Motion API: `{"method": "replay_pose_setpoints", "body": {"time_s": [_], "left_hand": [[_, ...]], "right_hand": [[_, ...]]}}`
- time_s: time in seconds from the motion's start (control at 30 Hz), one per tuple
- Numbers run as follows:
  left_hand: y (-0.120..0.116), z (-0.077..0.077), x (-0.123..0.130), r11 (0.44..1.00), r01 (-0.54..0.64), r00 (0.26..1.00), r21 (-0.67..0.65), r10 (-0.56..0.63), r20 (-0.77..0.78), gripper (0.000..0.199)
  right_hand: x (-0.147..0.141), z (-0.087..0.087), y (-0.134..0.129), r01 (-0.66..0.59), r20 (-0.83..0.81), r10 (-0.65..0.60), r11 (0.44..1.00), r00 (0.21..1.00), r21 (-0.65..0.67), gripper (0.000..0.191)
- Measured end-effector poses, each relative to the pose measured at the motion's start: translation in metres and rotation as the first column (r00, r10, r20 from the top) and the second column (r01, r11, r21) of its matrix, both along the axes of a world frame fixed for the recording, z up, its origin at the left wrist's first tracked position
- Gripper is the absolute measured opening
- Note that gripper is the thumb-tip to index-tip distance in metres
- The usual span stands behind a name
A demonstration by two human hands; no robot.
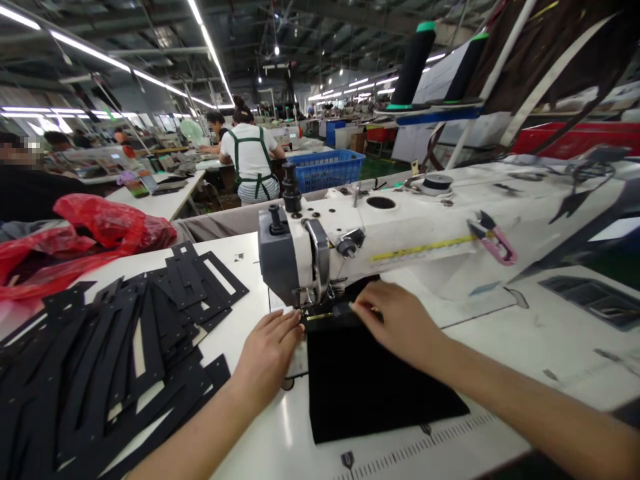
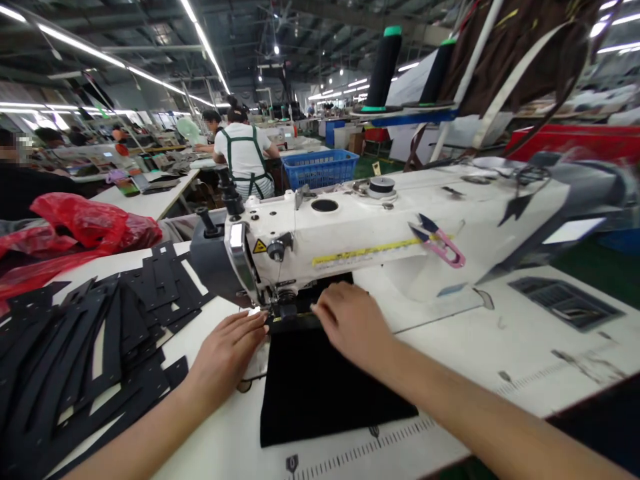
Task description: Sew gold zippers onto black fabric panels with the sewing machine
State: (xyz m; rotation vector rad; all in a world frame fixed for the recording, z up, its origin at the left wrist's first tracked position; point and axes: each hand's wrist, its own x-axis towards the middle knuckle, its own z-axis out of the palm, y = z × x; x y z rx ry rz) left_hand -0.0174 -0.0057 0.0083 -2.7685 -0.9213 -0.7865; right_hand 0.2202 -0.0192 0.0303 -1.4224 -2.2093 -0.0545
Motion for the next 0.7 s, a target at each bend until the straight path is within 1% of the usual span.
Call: {"method": "replay_pose_setpoints", "body": {"time_s": [0.03,0.07,0.1,0.13,0.2,0.27,0.33,0.43,0.57,0.7], "left_hand": [[0.002,0.000,0.001,0.999,-0.021,1.000,-0.038,0.022,0.021,0.022],[0.002,0.000,0.002,0.995,-0.066,0.996,-0.081,0.070,0.050,0.022],[0.002,0.002,0.005,0.986,-0.120,0.989,-0.118,0.130,0.076,0.022],[0.001,0.004,0.007,0.974,-0.171,0.978,-0.148,0.186,0.091,0.021],[0.000,0.009,0.011,0.953,-0.244,0.960,-0.180,0.263,0.093,0.019],[0.000,0.013,0.013,0.934,-0.292,0.945,-0.206,0.315,0.087,0.017],[0.001,0.015,0.014,0.923,-0.316,0.936,-0.221,0.342,0.088,0.016],[0.001,0.014,0.013,0.925,-0.301,0.939,-0.232,0.329,0.096,0.015],[0.000,0.008,0.012,0.943,-0.238,0.958,-0.232,0.268,0.107,0.013],[-0.004,0.002,0.012,0.971,-0.166,0.982,-0.171,0.179,0.063,0.015]], "right_hand": [[-0.007,-0.003,-0.011,-0.073,0.006,0.073,0.997,0.997,-0.015,0.015],[-0.016,-0.005,-0.020,-0.143,0.019,0.143,0.989,0.990,-0.024,0.015],[-0.024,-0.008,-0.026,-0.190,0.041,0.191,0.981,0.981,-0.035,0.013],[-0.033,-0.009,-0.030,-0.199,0.070,0.202,0.979,0.977,-0.053,0.013],[-0.047,-0.011,-0.027,-0.129,0.129,0.143,0.985,0.981,-0.113,0.014],[-0.055,-0.012,-0.016,-0.058,0.157,0.086,0.983,0.984,-0.174,0.015],[-0.058,-0.013,-0.007,-0.048,0.151,0.079,0.980,0.985,-0.195,0.017],[-0.057,-0.017,-0.004,-0.091,0.132,0.117,0.978,0.984,-0.190,0.019],[-0.052,-0.023,-0.008,-0.145,0.107,0.166,0.974,0.980,-0.176,0.022],[-0.052,-0.028,-0.009,-0.188,0.088,0.201,0.973,0.976,-0.134,0.016]]}}
